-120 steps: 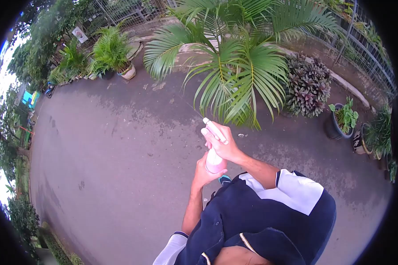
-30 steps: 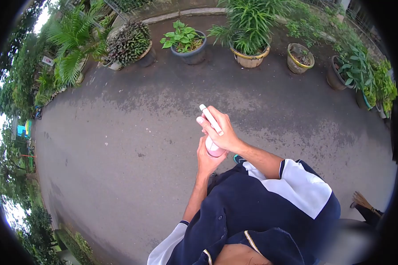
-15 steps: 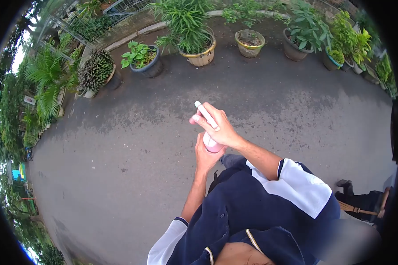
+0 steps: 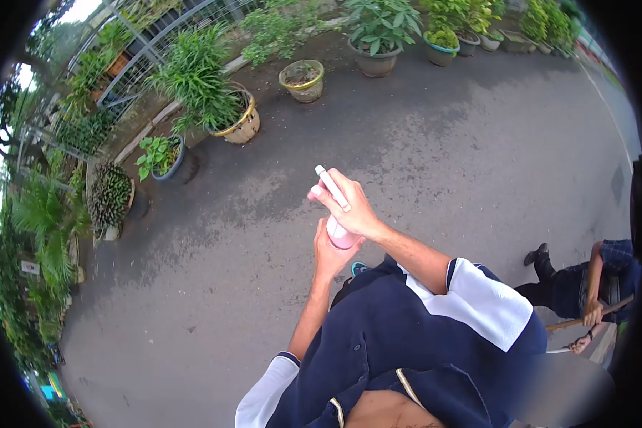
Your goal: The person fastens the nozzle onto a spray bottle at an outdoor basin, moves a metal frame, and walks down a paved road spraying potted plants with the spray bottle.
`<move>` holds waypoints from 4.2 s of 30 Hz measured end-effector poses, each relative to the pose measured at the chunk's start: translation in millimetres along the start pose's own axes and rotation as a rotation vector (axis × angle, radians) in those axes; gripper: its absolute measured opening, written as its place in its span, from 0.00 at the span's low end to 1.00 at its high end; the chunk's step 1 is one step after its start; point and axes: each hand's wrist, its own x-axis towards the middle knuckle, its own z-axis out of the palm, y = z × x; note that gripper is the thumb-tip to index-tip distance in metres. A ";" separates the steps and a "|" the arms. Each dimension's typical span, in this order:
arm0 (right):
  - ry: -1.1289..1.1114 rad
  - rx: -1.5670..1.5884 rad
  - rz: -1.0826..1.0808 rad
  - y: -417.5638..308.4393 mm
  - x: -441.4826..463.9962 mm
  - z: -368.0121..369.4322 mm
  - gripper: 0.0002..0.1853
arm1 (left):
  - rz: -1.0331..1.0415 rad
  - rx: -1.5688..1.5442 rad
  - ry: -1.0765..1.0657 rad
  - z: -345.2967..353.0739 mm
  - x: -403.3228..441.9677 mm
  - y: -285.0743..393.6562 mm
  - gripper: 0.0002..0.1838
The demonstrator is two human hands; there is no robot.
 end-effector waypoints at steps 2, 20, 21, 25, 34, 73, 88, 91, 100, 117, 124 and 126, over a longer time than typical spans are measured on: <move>0.099 -0.033 -0.156 -7.0 -12.4 -22.6 0.15 | -0.009 -0.035 -0.044 22.9 -5.3 11.5 0.42; 0.453 -0.205 -0.110 -86.3 -185.3 -145.4 0.16 | 0.214 -0.254 -0.410 130.9 -111.7 92.3 0.37; 0.478 -0.244 -0.124 -90.2 -193.0 -137.6 0.16 | 0.266 -0.244 -0.436 123.3 -116.2 89.5 0.37; 0.631 -0.311 0.115 -105.3 -222.5 -79.7 0.19 | 0.410 -0.240 -0.556 71.7 -130.2 63.6 0.36; 0.978 -0.413 -0.041 -90.4 -239.2 160.5 0.19 | 0.526 -0.389 -0.783 -120.1 -143.3 -35.6 0.36; 1.211 -0.495 -0.040 -188.1 -58.0 1323.2 0.17 | 0.620 -0.565 -1.129 -1206.4 -77.4 -382.5 0.46; 1.298 -0.464 -0.211 -198.8 -44.0 1738.9 0.17 | 0.740 -0.494 -1.183 -1602.8 -100.6 -494.7 0.43; 1.338 -0.553 -0.268 -198.6 -80.3 1794.3 0.16 | 0.673 -0.504 -1.289 -1642.4 -144.8 -521.4 0.45; 1.488 -0.560 -0.087 -207.5 -85.1 1908.2 0.16 | 0.740 -0.385 -1.347 -1746.4 -161.8 -546.4 0.40; 1.115 -0.240 0.081 -16.0 310.4 2109.1 0.14 | 0.092 -0.078 -0.929 -2077.1 199.0 -841.0 0.58; 1.017 -0.196 0.062 8.0 388.4 2094.2 0.14 | 0.056 -0.255 -1.001 -2048.4 264.0 -839.1 0.51; 1.047 -0.306 0.017 19.6 393.1 2077.4 0.13 | 0.059 -0.326 -1.005 -2015.6 265.1 -832.6 0.51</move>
